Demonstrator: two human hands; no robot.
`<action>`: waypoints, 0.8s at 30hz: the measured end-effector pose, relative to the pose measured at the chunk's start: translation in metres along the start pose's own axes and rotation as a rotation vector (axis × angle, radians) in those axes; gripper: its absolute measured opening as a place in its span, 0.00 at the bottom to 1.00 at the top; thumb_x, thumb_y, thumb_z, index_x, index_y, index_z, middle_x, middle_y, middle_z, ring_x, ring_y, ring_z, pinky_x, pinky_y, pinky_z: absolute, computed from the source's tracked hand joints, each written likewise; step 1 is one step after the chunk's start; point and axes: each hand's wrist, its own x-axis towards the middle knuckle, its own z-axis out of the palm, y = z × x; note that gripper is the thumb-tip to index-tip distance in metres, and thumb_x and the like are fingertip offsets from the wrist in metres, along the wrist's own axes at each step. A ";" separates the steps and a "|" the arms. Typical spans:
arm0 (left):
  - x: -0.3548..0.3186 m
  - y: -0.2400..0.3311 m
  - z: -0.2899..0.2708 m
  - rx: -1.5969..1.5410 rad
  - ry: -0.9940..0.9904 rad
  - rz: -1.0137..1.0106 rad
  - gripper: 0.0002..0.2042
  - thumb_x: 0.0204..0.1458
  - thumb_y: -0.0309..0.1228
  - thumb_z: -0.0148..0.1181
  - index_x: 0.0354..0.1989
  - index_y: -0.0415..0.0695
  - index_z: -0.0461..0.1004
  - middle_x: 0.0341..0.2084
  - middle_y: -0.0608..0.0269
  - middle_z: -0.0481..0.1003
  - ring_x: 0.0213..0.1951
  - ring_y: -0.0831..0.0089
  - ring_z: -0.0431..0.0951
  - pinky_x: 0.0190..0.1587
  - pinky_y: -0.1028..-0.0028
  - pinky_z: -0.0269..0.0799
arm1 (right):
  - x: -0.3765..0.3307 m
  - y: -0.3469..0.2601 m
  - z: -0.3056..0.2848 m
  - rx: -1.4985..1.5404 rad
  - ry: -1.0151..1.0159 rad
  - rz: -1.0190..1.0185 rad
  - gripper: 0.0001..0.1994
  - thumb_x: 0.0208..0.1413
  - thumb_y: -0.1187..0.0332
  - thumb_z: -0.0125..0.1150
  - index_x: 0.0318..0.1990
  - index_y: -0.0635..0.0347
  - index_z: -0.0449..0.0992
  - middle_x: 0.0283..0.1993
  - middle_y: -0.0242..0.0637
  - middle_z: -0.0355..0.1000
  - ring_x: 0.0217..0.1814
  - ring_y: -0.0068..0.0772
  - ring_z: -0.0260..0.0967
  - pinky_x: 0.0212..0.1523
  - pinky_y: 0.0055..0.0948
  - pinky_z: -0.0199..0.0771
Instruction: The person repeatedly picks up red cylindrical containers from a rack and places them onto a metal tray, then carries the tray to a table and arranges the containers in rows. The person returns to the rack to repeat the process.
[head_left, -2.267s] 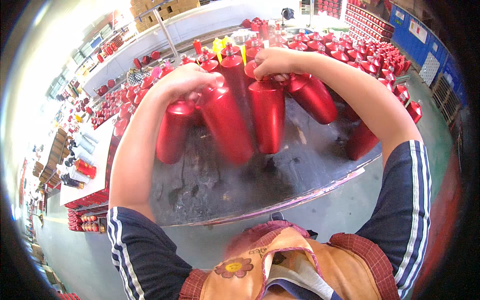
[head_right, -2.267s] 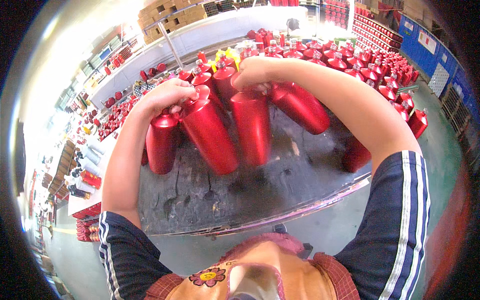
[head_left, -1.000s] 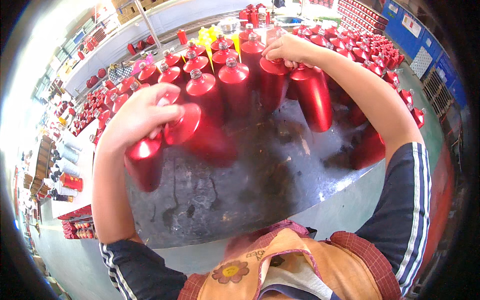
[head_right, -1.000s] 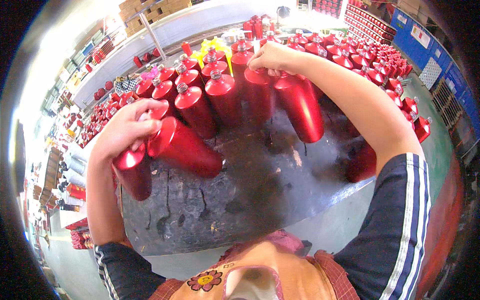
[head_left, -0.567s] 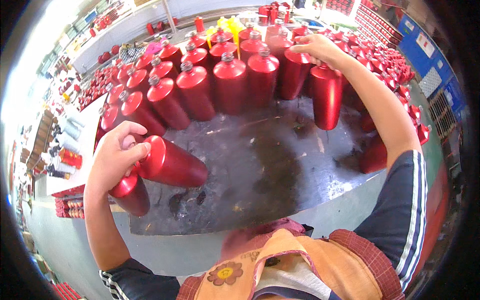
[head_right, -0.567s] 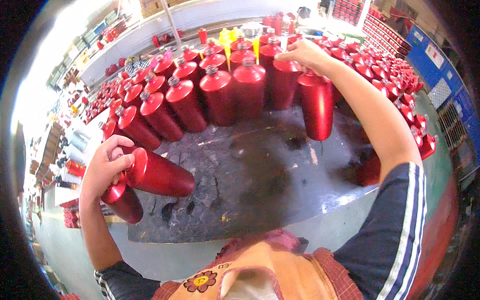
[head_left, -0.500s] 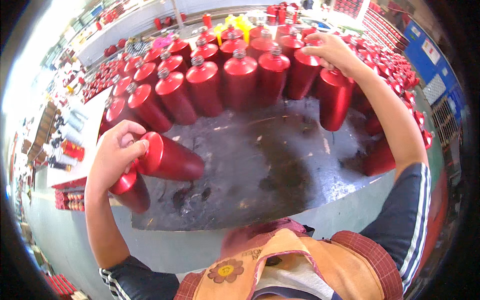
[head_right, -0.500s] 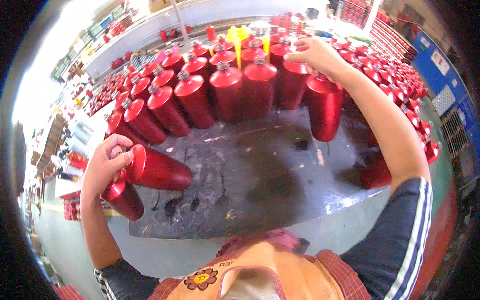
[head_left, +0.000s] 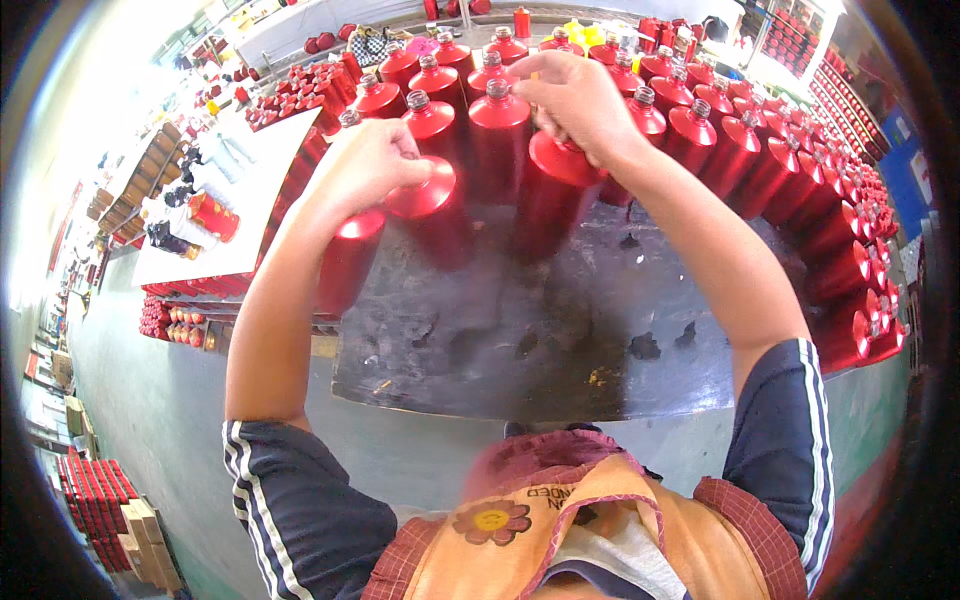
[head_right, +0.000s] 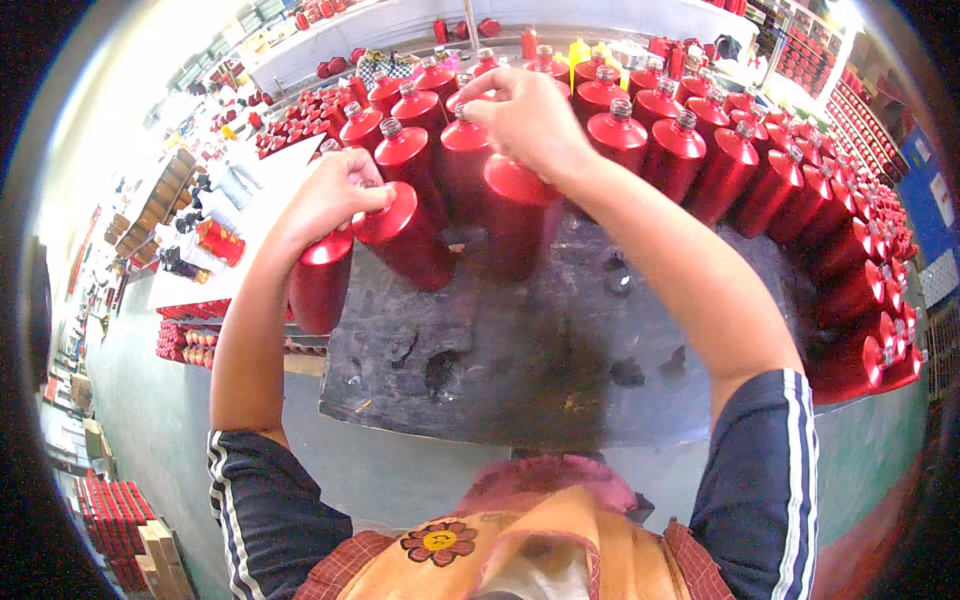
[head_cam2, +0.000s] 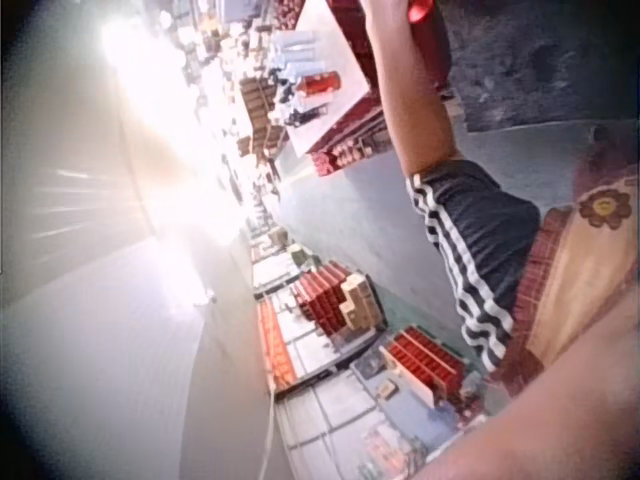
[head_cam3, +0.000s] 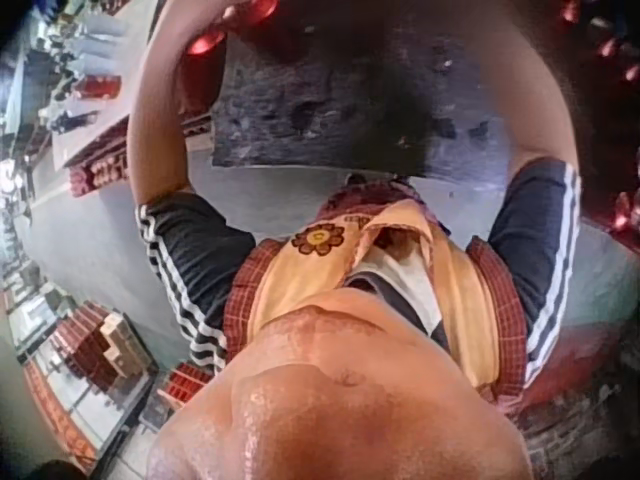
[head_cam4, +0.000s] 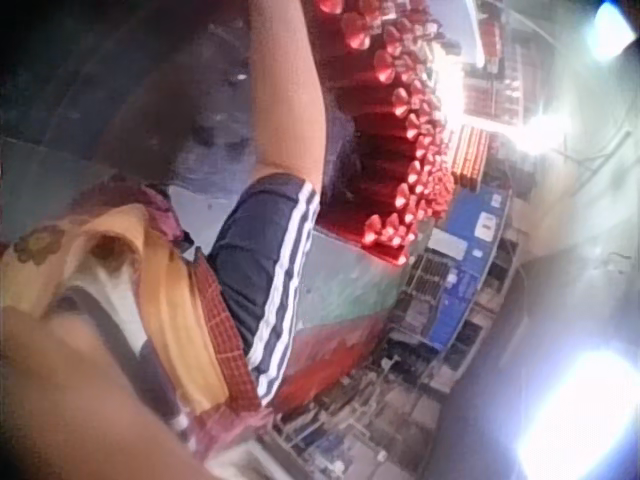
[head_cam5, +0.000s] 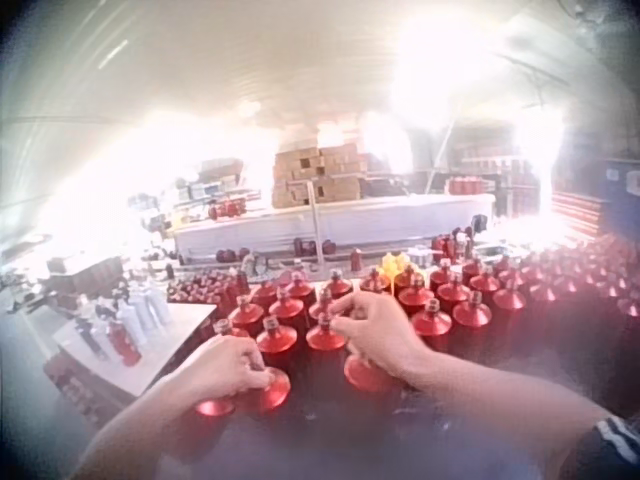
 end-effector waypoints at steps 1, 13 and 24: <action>0.005 -0.002 0.000 0.009 -0.012 0.000 0.11 0.47 0.34 0.69 0.26 0.39 0.76 0.19 0.67 0.73 0.20 0.80 0.73 0.23 0.75 0.67 | 0.006 0.005 0.013 -0.032 0.004 -0.005 0.12 0.59 0.69 0.61 0.48 0.66 0.78 0.29 0.34 0.76 0.17 0.14 0.61 0.17 0.18 0.63; 0.006 -0.035 -0.019 -0.375 0.111 -0.063 0.18 0.52 0.47 0.68 0.34 0.43 0.77 0.17 0.75 0.68 0.15 0.86 0.62 0.18 0.81 0.55 | 0.027 0.026 0.071 -0.065 -0.053 -0.016 0.14 0.55 0.69 0.61 0.47 0.66 0.76 0.31 0.33 0.74 0.27 0.20 0.70 0.29 0.23 0.73; 0.026 -0.088 0.002 -0.627 0.466 -0.037 0.18 0.56 0.43 0.65 0.43 0.38 0.78 0.22 0.68 0.76 0.16 0.82 0.70 0.19 0.79 0.64 | -0.032 0.051 0.051 -0.263 -0.001 -0.128 0.25 0.50 0.55 0.72 0.52 0.61 0.77 0.50 0.42 0.77 0.53 0.35 0.74 0.56 0.33 0.72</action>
